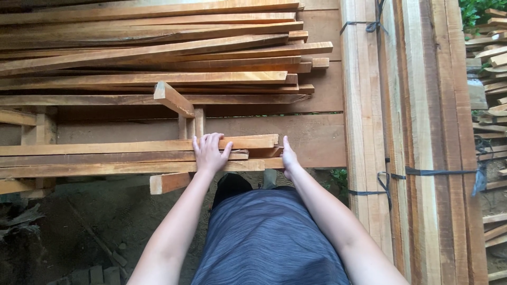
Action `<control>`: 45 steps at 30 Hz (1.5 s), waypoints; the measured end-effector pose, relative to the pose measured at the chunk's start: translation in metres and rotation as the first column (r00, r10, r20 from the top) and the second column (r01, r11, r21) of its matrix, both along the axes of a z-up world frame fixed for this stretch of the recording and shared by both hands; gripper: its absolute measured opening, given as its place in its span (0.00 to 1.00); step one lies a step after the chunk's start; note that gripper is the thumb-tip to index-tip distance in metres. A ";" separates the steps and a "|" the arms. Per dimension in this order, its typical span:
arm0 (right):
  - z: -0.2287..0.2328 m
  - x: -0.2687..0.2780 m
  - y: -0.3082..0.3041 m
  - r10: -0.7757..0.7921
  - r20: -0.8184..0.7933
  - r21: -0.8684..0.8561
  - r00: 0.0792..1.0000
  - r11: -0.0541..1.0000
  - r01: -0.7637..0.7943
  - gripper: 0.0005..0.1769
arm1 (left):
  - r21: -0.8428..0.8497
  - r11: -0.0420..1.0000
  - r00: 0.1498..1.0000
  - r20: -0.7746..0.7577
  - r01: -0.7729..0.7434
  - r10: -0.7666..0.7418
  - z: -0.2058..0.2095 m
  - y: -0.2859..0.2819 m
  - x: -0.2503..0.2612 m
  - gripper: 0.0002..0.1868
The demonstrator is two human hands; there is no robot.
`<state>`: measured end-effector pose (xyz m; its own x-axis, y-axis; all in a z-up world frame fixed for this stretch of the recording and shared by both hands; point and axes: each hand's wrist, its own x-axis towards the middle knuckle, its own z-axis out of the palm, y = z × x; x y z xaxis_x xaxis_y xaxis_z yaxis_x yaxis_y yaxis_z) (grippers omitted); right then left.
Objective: The recorder is organizing and bundling long wooden slats together using black plastic strips or ties.
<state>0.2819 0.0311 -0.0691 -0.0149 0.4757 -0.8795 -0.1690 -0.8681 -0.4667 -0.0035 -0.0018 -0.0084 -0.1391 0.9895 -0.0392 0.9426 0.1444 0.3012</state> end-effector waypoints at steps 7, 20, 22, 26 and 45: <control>0.032 -0.004 0.006 0.017 -0.004 -0.008 1.000 1.000 -0.017 0.64 | 0.140 0.870 0.874 0.044 0.474 -0.483 0.052 -0.020 0.041 0.33; 0.003 0.011 0.006 0.058 -0.131 0.015 0.990 0.998 -0.057 0.51 | 0.214 0.763 0.789 -0.076 0.610 -0.610 0.025 -0.016 0.082 0.26; 0.010 0.011 0.009 0.078 -0.157 0.024 0.985 0.997 -0.075 0.50 | 0.211 0.763 0.789 -0.090 0.611 -0.608 0.024 -0.012 0.090 0.26; 0.019 0.010 0.009 0.067 -0.221 0.015 0.973 0.998 -0.066 0.48 | 0.204 0.753 0.776 -0.070 0.626 -0.626 0.028 -0.009 0.114 0.25; 0.068 0.034 0.032 0.160 0.605 0.545 0.780 0.632 -0.551 0.11 | -0.737 0.649 0.981 0.105 0.189 -0.166 0.064 0.064 -0.003 0.62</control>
<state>0.3162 0.0627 -0.0013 -0.0144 0.9653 -0.2607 0.4845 -0.2213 -0.8463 -0.0063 0.0623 0.0557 0.0483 0.6361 -0.7701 0.9678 0.1609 0.1936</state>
